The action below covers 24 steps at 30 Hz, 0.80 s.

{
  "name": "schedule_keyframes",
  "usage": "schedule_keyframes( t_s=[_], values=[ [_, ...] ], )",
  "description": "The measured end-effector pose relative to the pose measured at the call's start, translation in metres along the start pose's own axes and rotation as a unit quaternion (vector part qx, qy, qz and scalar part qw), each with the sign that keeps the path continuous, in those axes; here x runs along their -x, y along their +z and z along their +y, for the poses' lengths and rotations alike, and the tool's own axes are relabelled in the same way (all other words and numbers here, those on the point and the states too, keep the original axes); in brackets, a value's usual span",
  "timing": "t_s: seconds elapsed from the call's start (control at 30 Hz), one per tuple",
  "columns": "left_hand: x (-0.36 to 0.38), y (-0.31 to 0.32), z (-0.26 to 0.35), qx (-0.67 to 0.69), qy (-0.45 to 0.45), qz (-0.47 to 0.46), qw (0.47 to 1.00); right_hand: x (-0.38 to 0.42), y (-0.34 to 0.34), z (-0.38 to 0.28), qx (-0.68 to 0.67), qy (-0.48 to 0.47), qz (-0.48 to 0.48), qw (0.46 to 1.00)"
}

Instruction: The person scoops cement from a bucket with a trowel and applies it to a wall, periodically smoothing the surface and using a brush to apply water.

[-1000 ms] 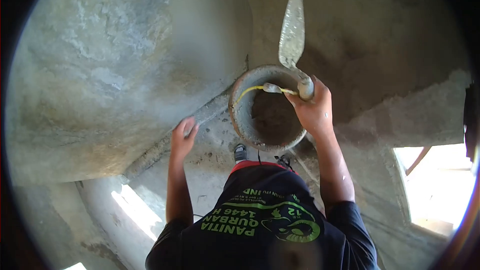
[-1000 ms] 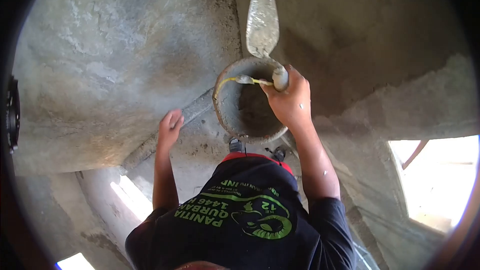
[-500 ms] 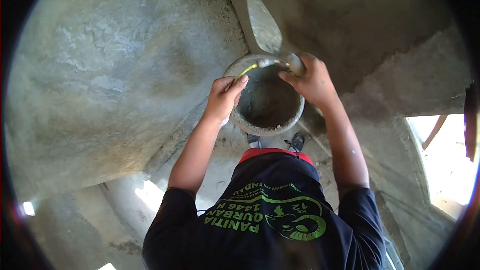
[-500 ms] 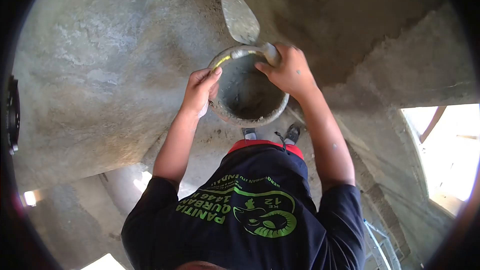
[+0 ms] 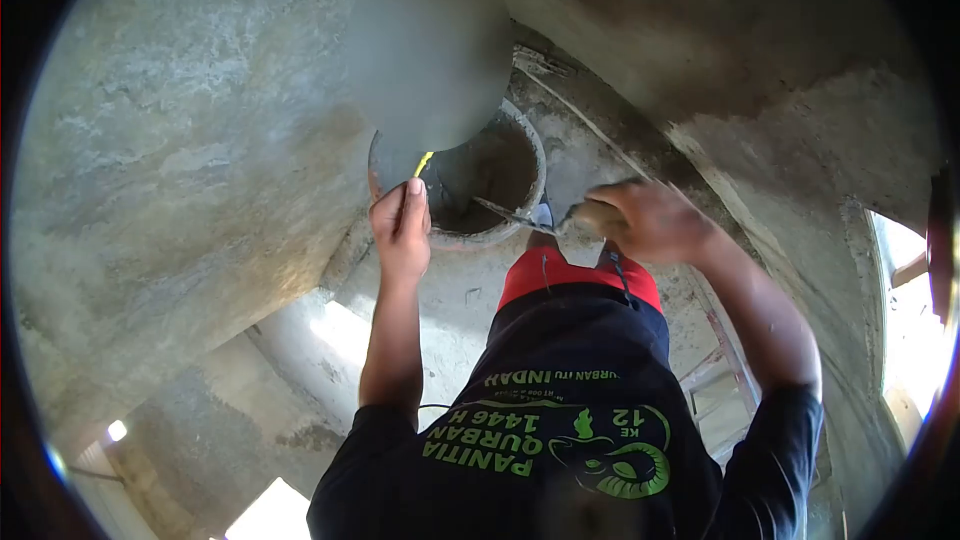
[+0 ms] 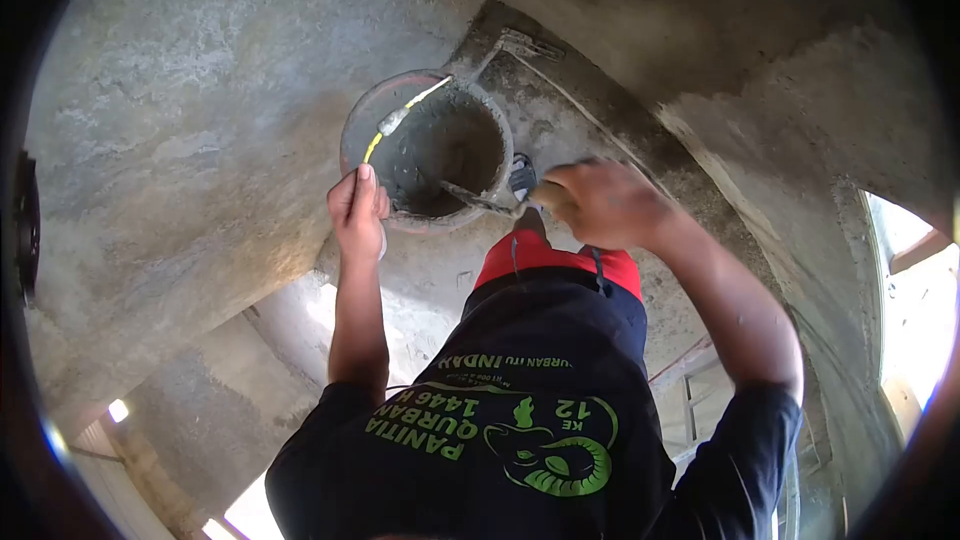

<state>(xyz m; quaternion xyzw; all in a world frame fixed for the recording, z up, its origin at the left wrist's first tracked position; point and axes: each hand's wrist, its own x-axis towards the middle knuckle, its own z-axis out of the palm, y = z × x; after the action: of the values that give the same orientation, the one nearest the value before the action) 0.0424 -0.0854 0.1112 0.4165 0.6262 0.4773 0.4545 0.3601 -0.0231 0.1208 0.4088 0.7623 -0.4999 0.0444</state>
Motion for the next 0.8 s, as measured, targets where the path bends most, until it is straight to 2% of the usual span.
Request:
schedule_keyframes(
  t_s=[0.1, 0.13, 0.2, 0.27, 0.3, 0.4, 0.43, 0.47, 0.57, 0.67, 0.73, 0.8],
  values=[
    [0.004, -0.010, -0.018, -0.006, 0.024, 0.020, 1.000, -0.066, 0.003, -0.030, 0.164, -0.033, -0.133, 0.977],
    [0.001, -0.010, -0.021, -0.022, 0.046, 0.026, 0.998, -0.083, 0.002, -0.038, 0.164, -0.033, -0.134, 0.977],
    [-0.008, -0.012, -0.025, 0.001, 0.016, 0.026, 1.000, -0.110, 0.009, -0.045, 0.155, 0.033, -0.241, 0.958],
    [-0.018, -0.002, -0.031, -0.007, -0.009, 0.033, 0.999, -0.137, 0.043, -0.017, 0.125, 0.012, -0.261, 0.957],
    [-0.023, 0.005, -0.036, -0.009, 0.018, 0.024, 1.000, -0.141, 0.049, -0.018, 0.094, -0.010, -0.281, 0.955],
    [-0.034, 0.017, -0.043, -0.021, -0.015, 0.005, 1.000, -0.132, 0.057, -0.016, 0.079, -0.029, -0.270, 0.959],
    [-0.034, 0.023, -0.047, -0.057, 0.023, -0.014, 0.998, -0.114, 0.044, -0.029, -0.097, 0.080, -0.209, 0.970],
    [-0.032, 0.026, -0.048, -0.058, 0.017, -0.021, 0.998, -0.115, 0.053, -0.021, -0.104, 0.084, -0.210, 0.969],
    [-0.029, 0.039, -0.038, -0.121, 0.055, -0.117, 0.984, -0.116, 0.072, -0.008, -0.356, 0.177, -0.118, 0.910],
    [-0.024, 0.038, -0.029, -0.121, 0.017, -0.150, 0.981, -0.111, 0.088, 0.002, -0.394, 0.175, -0.091, 0.898],
    [-0.013, 0.042, -0.019, -0.141, 0.035, -0.194, 0.970, -0.110, 0.116, 0.026, -0.409, 0.141, -0.071, 0.899],
    [0.001, 0.049, -0.009, -0.154, 0.059, -0.253, 0.953, -0.097, 0.126, 0.023, -0.621, 0.145, -0.057, 0.768]
  ],
)
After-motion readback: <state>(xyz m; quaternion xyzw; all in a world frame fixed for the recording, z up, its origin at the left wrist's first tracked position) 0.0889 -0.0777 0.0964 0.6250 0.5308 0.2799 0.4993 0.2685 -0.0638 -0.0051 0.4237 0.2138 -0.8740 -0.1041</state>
